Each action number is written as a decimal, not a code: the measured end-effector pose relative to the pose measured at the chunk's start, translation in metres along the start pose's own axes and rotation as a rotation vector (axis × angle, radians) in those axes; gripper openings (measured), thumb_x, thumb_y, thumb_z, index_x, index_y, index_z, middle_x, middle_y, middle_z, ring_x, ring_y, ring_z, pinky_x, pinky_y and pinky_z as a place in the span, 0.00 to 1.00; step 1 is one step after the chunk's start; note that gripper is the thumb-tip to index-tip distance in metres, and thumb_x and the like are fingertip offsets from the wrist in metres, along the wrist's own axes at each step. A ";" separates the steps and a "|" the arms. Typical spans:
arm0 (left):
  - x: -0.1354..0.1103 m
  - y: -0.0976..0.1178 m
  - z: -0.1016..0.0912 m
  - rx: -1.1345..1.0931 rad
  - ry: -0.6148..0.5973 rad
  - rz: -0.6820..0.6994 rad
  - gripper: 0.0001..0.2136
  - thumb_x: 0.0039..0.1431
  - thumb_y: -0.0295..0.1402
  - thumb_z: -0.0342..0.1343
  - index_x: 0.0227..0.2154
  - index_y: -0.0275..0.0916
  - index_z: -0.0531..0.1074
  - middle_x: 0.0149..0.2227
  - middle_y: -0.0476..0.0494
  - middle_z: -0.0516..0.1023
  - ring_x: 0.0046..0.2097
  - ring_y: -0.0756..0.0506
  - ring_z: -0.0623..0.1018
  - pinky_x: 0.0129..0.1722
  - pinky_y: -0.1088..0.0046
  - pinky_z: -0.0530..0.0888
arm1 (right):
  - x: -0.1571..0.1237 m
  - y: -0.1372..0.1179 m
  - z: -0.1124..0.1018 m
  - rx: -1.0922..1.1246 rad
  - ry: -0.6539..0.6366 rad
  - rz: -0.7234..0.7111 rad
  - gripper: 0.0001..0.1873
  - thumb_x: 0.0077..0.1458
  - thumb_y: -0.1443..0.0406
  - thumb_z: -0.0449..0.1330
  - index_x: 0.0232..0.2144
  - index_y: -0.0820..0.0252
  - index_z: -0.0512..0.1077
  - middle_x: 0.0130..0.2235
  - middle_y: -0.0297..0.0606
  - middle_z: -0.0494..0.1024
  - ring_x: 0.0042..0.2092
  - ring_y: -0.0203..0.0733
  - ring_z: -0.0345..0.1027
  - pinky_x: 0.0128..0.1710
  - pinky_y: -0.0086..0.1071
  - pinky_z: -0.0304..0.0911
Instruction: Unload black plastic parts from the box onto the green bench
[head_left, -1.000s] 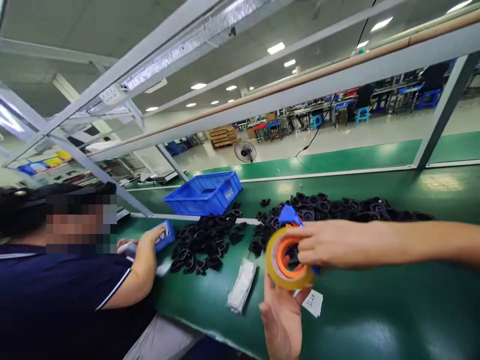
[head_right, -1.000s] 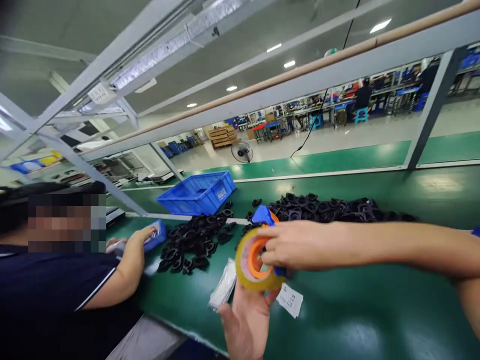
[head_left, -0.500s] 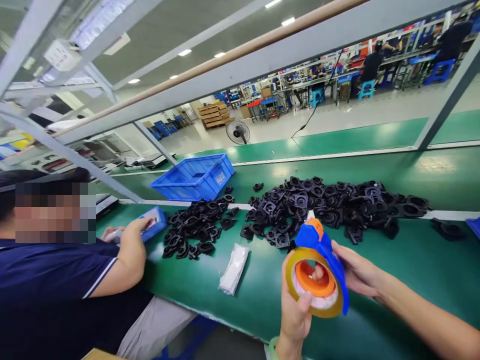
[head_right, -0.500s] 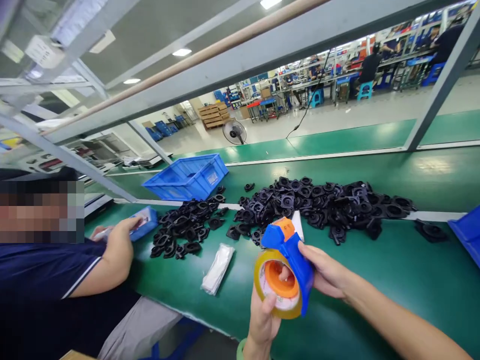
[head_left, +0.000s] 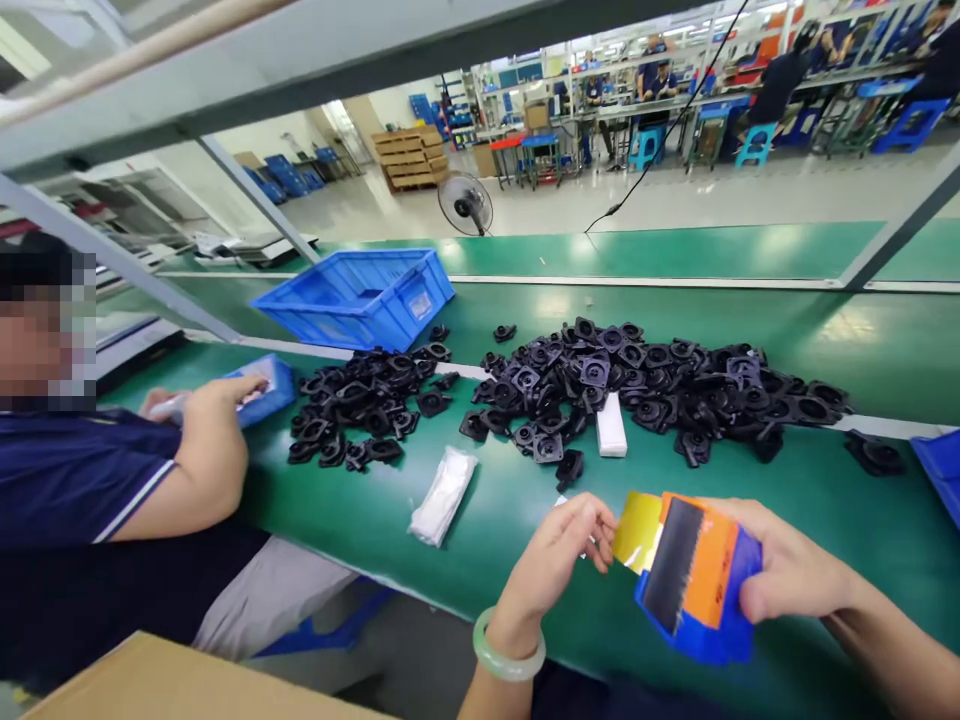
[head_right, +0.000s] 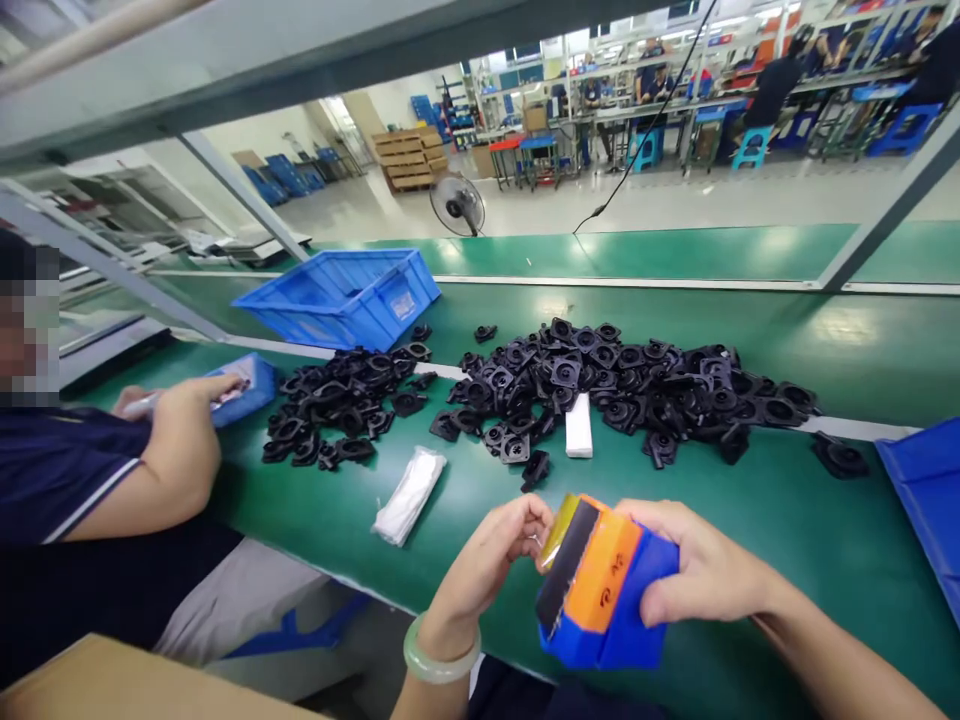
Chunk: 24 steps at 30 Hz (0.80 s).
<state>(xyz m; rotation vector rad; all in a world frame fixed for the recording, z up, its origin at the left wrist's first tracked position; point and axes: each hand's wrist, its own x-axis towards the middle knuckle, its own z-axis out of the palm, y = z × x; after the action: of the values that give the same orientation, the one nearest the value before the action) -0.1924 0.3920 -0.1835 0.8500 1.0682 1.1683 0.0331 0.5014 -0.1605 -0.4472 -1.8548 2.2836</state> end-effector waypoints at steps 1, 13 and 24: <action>0.001 0.000 0.002 -0.006 -0.019 -0.007 0.23 0.59 0.52 0.48 0.31 0.34 0.69 0.26 0.47 0.68 0.28 0.52 0.69 0.28 0.78 0.68 | -0.001 -0.002 0.000 -0.070 -0.006 -0.006 0.32 0.40 0.45 0.69 0.41 0.61 0.72 0.36 0.38 0.74 0.33 0.38 0.67 0.31 0.26 0.63; -0.003 0.001 -0.002 -0.165 -0.079 -0.123 0.13 0.50 0.38 0.64 0.30 0.33 0.70 0.19 0.51 0.70 0.20 0.55 0.69 0.20 0.83 0.66 | -0.005 -0.017 0.002 -0.663 -0.096 -0.210 0.24 0.43 0.47 0.67 0.40 0.51 0.73 0.28 0.36 0.75 0.30 0.41 0.69 0.32 0.29 0.63; -0.009 -0.002 -0.002 -0.269 -0.051 -0.175 0.14 0.46 0.36 0.66 0.30 0.31 0.72 0.19 0.51 0.70 0.20 0.55 0.69 0.21 0.81 0.68 | -0.012 -0.018 0.002 -0.938 -0.066 -0.437 0.39 0.50 0.48 0.64 0.60 0.49 0.56 0.35 0.38 0.78 0.37 0.42 0.74 0.42 0.30 0.65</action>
<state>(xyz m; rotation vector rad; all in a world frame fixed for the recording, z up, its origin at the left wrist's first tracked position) -0.1937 0.3829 -0.1843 0.5620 0.9000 1.1062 0.0426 0.4995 -0.1414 -0.0386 -2.6390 1.0756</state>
